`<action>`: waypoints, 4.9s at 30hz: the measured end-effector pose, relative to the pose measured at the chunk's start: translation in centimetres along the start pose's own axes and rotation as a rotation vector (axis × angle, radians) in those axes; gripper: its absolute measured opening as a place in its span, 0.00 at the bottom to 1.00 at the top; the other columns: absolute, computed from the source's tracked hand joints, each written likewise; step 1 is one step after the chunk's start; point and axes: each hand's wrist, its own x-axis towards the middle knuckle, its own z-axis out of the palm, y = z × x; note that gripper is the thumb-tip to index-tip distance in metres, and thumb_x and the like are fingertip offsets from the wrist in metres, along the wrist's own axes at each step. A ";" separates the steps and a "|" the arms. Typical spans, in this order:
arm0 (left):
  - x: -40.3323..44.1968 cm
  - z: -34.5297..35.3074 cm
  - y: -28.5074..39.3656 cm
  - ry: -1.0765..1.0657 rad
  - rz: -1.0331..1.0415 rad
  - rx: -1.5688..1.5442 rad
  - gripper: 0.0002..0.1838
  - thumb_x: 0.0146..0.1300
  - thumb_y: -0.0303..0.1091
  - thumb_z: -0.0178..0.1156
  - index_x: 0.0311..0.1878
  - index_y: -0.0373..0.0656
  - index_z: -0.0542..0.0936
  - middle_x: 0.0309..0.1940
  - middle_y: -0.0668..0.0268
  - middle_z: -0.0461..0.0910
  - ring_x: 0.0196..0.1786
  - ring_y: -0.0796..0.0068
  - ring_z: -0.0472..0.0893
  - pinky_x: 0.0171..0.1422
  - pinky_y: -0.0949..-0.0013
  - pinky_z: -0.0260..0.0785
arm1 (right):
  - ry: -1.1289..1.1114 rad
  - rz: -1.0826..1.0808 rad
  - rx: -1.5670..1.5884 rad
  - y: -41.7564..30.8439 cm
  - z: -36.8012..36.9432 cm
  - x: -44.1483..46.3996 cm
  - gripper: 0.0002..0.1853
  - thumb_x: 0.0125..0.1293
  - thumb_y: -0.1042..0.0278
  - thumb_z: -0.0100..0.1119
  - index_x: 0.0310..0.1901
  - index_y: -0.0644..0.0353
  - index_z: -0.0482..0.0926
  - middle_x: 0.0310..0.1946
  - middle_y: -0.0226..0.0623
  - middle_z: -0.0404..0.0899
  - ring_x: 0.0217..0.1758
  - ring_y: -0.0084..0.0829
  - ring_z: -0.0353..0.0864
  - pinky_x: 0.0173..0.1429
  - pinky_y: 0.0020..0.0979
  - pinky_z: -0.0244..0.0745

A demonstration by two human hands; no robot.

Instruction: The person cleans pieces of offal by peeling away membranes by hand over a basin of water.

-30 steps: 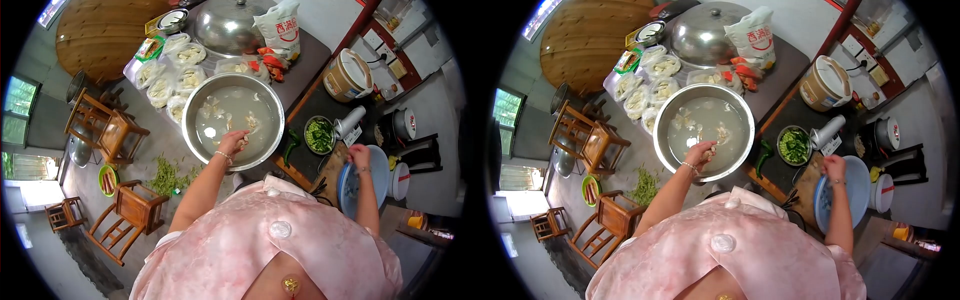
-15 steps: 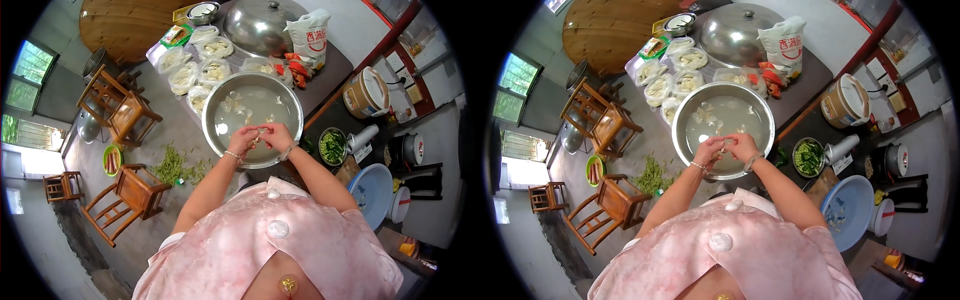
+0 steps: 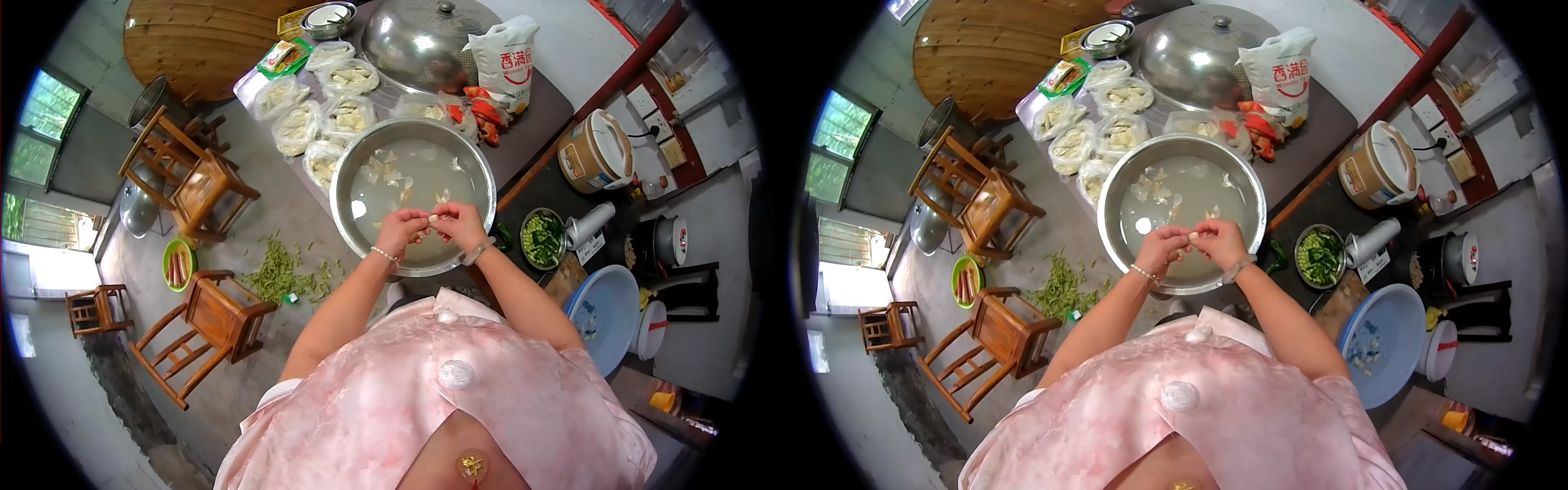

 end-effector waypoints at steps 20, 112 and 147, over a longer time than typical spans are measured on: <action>1.0 -1.2 0.4 0.048 0.064 0.281 0.05 0.47 0.24 0.57 0.30 0.36 0.75 0.20 0.67 0.77 0.20 0.83 0.73 0.21 0.81 0.62 | 0.186 -0.369 -0.676 -1.2 3.1 -0.9 0.06 0.49 0.72 0.57 0.31 0.60 0.78 0.28 0.45 0.77 0.27 0.41 0.77 0.32 0.32 0.71; -1.1 2.4 0.1 0.172 0.022 0.179 0.07 0.51 0.30 0.56 0.29 0.35 0.76 0.20 0.67 0.75 0.20 0.82 0.71 0.23 0.79 0.60 | -0.159 -0.012 -0.037 -0.1 -1.1 0.5 0.08 0.56 0.78 0.53 0.37 0.69 0.77 0.25 0.36 0.77 0.24 0.21 0.75 0.28 0.22 0.74; 1.4 2.9 -0.1 0.230 0.020 0.177 0.06 0.50 0.30 0.52 0.26 0.38 0.74 0.21 0.66 0.76 0.20 0.81 0.72 0.20 0.81 0.60 | 0.230 -0.124 -0.311 0.3 0.2 2.1 0.06 0.52 0.70 0.57 0.27 0.65 0.77 0.19 0.37 0.77 0.20 0.24 0.77 0.22 0.24 0.71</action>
